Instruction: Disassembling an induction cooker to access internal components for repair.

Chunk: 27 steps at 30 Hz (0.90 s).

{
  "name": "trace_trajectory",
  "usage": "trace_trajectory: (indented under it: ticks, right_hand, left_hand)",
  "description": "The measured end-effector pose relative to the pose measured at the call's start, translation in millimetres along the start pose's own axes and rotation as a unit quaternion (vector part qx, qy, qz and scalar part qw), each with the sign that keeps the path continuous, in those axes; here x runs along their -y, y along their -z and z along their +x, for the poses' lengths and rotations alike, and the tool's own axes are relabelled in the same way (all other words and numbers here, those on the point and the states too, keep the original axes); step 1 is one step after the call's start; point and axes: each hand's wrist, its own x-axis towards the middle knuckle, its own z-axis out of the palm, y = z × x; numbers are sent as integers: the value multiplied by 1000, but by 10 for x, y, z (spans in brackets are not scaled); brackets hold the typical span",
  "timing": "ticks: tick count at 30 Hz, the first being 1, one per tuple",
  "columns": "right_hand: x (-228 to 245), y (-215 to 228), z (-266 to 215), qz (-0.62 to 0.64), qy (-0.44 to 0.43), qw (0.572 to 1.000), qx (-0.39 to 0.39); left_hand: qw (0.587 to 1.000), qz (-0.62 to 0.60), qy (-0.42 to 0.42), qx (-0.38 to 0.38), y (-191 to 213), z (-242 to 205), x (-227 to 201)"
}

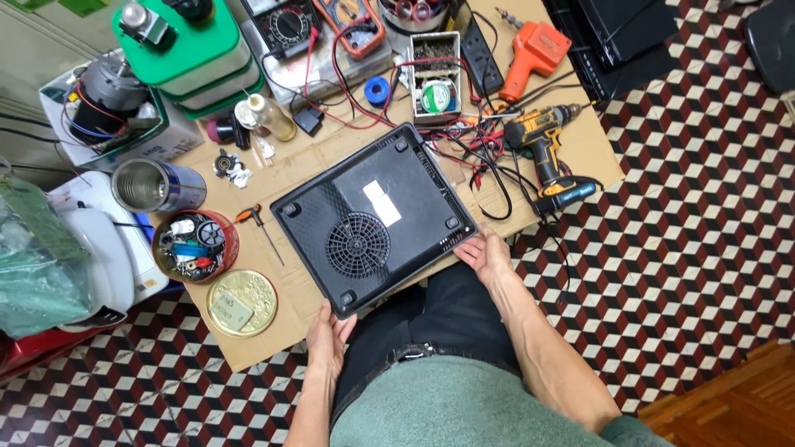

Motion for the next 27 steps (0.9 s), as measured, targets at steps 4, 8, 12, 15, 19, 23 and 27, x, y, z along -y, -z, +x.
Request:
trace_trajectory:
  ticks: [4,8,12,15,19,23,27]
  right_hand:
    - [191,-119,-212,-104,100,990,4]
    - [315,-188,-251,-204,134,970,-15]
    - [489,82,145,-313,128,941,4]
    - [760,-235,-4,-464,174,868,-8]
    - [954,-581,-69,-511,156,845,24]
    - [989,-540,417,-470,87,876,61]
    - [1124,-861,268,-599,137,788,40]
  left_hand:
    - [985,160,-38,-59,-52,35,-6]
    - [962,233,-72,-124,-148,21,-33]
    - [831,473,-182,-230,-154,44,-115]
    - [838,459,-149,-254,-376,-122,-324]
    - [881,386,-129,-240,-717,-249,-510]
    - [890,348,-163,-247,-669,-54,-480]
    - [882,384,-140,-236,-714,31,-558]
